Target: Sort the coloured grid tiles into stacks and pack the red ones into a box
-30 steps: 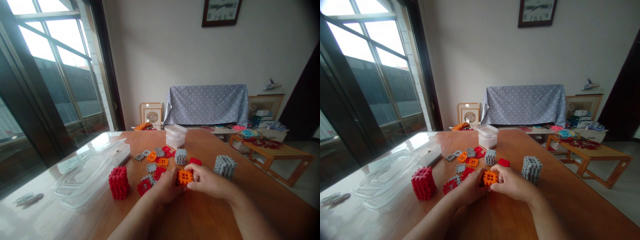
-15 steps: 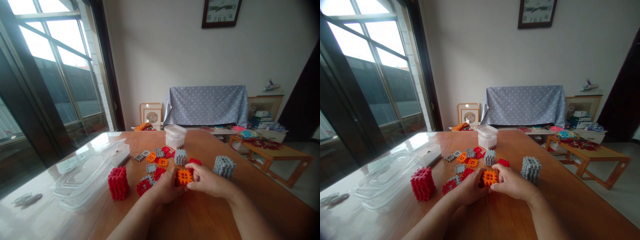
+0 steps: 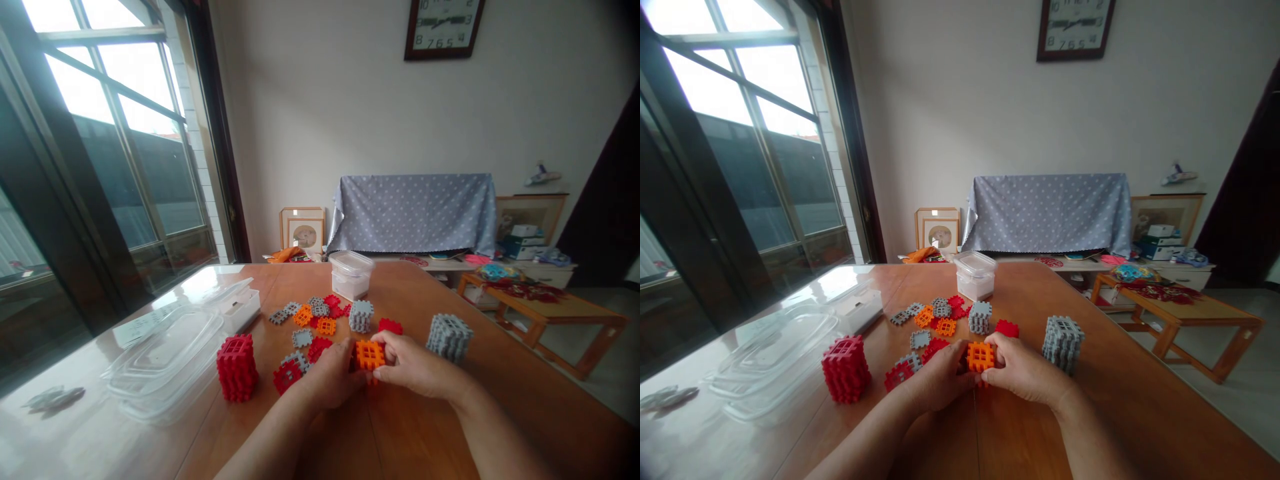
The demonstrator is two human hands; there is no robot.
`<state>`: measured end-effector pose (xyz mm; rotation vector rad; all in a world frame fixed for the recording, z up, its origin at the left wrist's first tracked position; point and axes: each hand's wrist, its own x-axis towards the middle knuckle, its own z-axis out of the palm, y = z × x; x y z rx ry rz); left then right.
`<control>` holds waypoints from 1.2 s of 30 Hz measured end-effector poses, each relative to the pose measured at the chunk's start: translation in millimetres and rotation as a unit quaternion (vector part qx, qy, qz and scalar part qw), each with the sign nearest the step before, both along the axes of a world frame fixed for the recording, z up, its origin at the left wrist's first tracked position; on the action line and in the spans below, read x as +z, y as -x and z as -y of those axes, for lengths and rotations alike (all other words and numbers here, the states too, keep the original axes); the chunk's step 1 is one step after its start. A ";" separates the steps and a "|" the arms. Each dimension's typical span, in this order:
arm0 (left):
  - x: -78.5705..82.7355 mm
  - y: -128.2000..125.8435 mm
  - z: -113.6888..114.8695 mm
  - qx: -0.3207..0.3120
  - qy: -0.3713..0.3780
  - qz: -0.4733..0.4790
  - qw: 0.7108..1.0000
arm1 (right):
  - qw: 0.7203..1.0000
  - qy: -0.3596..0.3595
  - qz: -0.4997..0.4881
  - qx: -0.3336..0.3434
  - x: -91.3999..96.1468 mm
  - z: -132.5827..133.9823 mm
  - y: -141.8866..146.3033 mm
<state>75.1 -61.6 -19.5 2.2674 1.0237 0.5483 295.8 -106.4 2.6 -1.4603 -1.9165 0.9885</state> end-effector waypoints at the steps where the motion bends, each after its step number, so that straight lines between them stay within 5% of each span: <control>1: 0.4 -0.1 0.1 0.001 -0.001 0.000 1.000 | 1.000 0.004 -0.007 0.003 0.2 0.2 0.0; 22: 22.6 3.9 12.5 0.011 -0.016 0.017 1.000 | 0.999 0.019 -0.033 0.012 9.0 4.4 -12.7; 28: 31.0 11.5 8.7 0.049 0.009 0.091 0.995 | 0.998 0.036 -0.032 -0.049 15.8 4.9 -13.3; 36: 27.0 7.3 3.9 0.134 0.184 0.201 0.953 | 0.991 0.103 0.028 -0.083 13.5 3.0 -11.1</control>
